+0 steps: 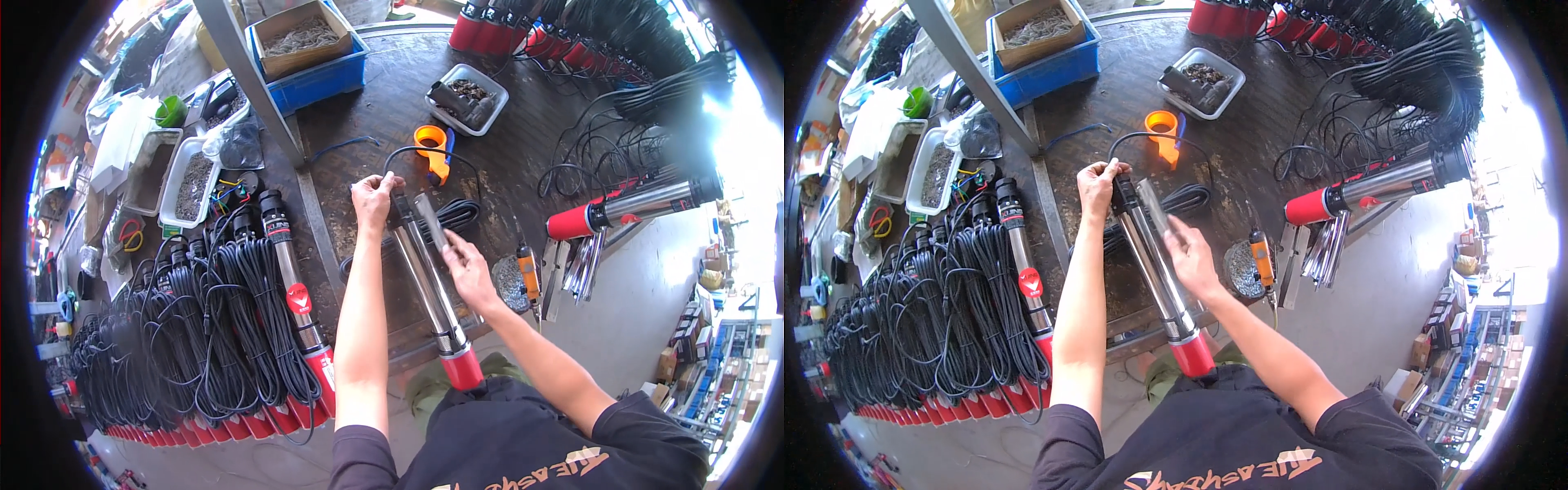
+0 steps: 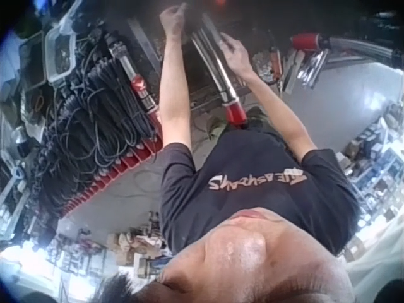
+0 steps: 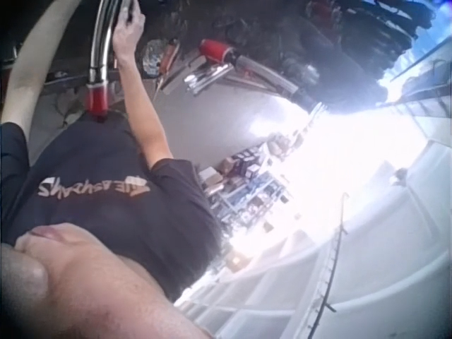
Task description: The person assembles water pumps by securing metal components and attaching black cable bundles using a pneumatic screwdriver.
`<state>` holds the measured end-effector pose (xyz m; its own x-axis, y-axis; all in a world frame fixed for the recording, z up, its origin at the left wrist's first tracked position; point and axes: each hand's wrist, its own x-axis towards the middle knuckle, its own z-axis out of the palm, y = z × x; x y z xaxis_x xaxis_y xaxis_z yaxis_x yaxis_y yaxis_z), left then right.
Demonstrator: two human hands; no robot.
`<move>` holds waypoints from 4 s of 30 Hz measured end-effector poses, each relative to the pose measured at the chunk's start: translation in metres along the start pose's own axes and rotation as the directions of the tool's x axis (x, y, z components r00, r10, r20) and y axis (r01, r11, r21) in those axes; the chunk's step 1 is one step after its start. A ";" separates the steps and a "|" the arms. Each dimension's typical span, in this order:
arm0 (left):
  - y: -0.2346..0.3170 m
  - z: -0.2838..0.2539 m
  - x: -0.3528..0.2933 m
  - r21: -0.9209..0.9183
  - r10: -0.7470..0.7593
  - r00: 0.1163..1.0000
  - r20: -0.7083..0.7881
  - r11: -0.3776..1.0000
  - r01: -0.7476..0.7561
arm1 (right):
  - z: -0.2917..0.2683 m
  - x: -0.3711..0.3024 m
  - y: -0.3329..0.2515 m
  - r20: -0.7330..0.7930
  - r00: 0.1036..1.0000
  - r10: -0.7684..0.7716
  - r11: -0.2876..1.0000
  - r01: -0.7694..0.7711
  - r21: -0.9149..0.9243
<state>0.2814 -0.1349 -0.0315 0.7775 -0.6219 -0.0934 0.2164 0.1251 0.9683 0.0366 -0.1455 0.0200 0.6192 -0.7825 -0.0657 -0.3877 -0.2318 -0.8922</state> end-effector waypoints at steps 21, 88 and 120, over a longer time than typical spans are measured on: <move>0.006 0.032 -0.093 0.727 0.277 0.905 -0.324 0.685 0.051 | 0.019 -0.035 -0.013 -0.059 0.908 -0.414 0.790 0.326 -0.520; 0.010 0.081 -0.174 0.764 -0.074 0.911 -0.405 0.521 0.381 | 0.019 0.112 -0.062 0.412 0.906 -0.095 0.946 0.211 -0.247; 0.003 0.082 -0.173 0.762 -0.045 0.922 -0.385 0.548 0.345 | 0.031 0.100 -0.004 0.114 0.973 -0.200 0.975 0.186 0.123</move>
<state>0.0996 -0.0902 0.0061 0.9344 -0.2812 -0.2186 -0.0634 -0.7354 0.6747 0.1211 -0.2049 0.0033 0.7578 -0.6493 0.0640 -0.1784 -0.3005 -0.9370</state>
